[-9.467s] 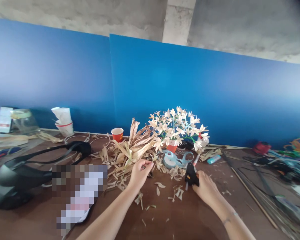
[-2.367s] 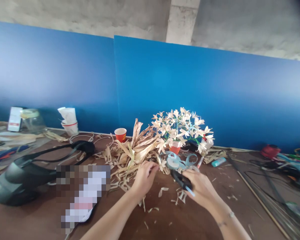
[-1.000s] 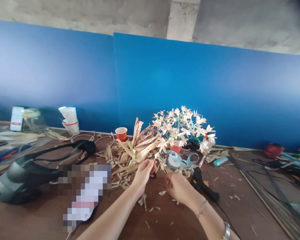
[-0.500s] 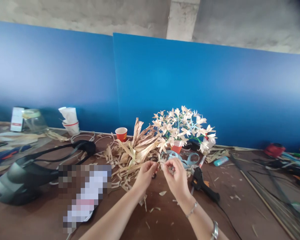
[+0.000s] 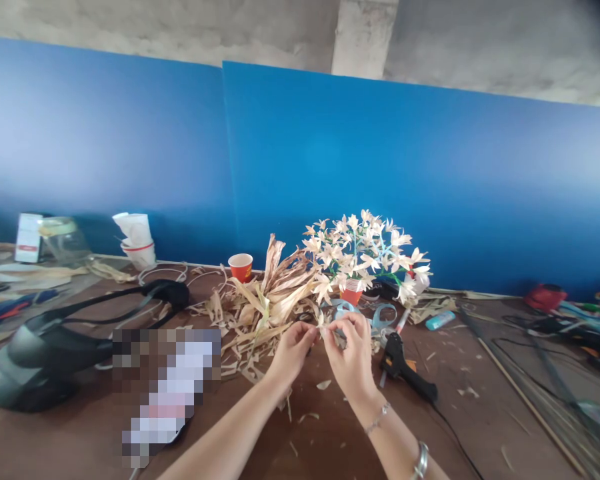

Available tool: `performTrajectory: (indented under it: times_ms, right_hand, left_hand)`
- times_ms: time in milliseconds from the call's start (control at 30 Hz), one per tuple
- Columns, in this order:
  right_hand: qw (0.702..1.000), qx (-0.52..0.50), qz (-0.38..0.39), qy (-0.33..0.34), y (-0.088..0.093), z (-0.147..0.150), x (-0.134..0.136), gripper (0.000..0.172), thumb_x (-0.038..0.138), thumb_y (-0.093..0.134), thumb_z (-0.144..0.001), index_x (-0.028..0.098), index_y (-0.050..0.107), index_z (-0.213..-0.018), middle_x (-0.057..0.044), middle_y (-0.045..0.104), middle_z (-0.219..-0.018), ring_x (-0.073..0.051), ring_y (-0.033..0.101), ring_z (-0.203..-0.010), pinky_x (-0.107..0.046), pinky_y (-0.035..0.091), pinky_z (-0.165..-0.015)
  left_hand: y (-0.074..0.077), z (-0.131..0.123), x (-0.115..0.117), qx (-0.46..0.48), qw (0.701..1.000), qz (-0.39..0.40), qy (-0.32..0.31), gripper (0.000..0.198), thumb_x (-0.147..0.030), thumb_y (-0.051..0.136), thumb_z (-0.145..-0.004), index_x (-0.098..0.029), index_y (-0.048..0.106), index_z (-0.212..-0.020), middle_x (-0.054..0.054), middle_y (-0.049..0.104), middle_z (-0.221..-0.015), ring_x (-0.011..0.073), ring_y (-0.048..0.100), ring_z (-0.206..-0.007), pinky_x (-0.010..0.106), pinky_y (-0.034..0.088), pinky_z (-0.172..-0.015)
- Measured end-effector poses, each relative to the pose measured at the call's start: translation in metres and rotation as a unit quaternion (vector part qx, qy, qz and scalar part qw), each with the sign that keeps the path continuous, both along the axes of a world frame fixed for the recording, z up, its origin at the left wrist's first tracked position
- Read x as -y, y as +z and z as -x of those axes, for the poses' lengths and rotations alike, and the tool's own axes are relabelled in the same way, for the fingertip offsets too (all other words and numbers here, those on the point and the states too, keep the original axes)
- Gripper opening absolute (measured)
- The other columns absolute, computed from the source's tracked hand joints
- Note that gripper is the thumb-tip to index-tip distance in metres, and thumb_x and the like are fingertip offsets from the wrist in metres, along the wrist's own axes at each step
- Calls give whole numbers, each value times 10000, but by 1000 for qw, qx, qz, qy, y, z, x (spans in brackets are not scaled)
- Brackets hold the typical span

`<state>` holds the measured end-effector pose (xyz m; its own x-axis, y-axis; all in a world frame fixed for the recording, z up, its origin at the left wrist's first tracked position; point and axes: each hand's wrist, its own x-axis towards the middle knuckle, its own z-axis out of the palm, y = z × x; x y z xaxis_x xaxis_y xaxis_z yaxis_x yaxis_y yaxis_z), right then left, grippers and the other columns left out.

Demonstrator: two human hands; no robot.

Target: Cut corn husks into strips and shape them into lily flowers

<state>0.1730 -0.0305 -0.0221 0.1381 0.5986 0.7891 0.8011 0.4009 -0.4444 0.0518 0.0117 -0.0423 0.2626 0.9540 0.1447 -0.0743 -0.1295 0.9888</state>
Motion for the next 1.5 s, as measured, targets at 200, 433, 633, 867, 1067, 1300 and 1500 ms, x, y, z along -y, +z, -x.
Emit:
performTrajectory:
  times_ms: [200,433,633,867,1067,1300,1500]
  right_hand:
    - [1000,12,-3,-19,-2,1,-1,71,173,525,-782,197,506,-718,-40,469,-841,-195,466,-845,-382,405,-777]
    - [999,18,-16,-36,-2,0,-1,87,180,524,-782,199,483,-708,-40,479,-836,-198,472,-851,-382,403,-773]
    - [999,10,-12,-30,-2,1,0,101,195,523,-788,200,472,-701,-41,482,-831,-200,479,-850,-387,407,-775]
    - [999,8,-11,-34,-4,0,-1,88,194,522,-790,199,480,-712,-48,491,-847,-205,482,-867,-390,408,-778]
    - [999,20,-22,-41,-3,-1,0,86,179,518,-783,198,470,-714,-42,494,-827,-201,486,-856,-377,399,-776]
    - [997,46,-21,-58,0,1,3,85,172,513,-778,201,466,-713,-42,508,-829,-205,495,-849,-353,381,-758]
    - [996,54,-12,-73,-2,0,3,68,194,531,-775,196,483,-726,-45,522,-857,-202,496,-870,-348,372,-770]
  left_hand:
    - [2,0,3,-2,1000,-5,0,280,-425,544,-745,-151,536,-688,-15,515,-612,115,441,-585,231,340,-582]
    - [1,0,3,2,1000,3,-4,275,-424,551,-744,-152,551,-704,-20,527,-624,114,447,-594,229,344,-597]
    - [5,0,6,15,1000,16,-5,293,-445,590,-700,-155,555,-680,-22,541,-609,117,461,-587,234,352,-601]
    - [7,0,8,10,1000,26,-12,299,-452,591,-701,-156,552,-687,-22,539,-608,115,461,-585,226,350,-588]
    - [7,-1,8,8,999,29,-16,291,-447,579,-714,-159,543,-691,-19,539,-629,113,461,-597,220,353,-594]
    - [11,-1,10,24,998,50,-24,302,-452,608,-680,-157,541,-687,-22,540,-621,113,457,-598,223,344,-608]
    - [12,0,11,21,998,53,-23,297,-444,616,-674,-155,547,-678,-25,528,-608,110,444,-587,224,333,-586]
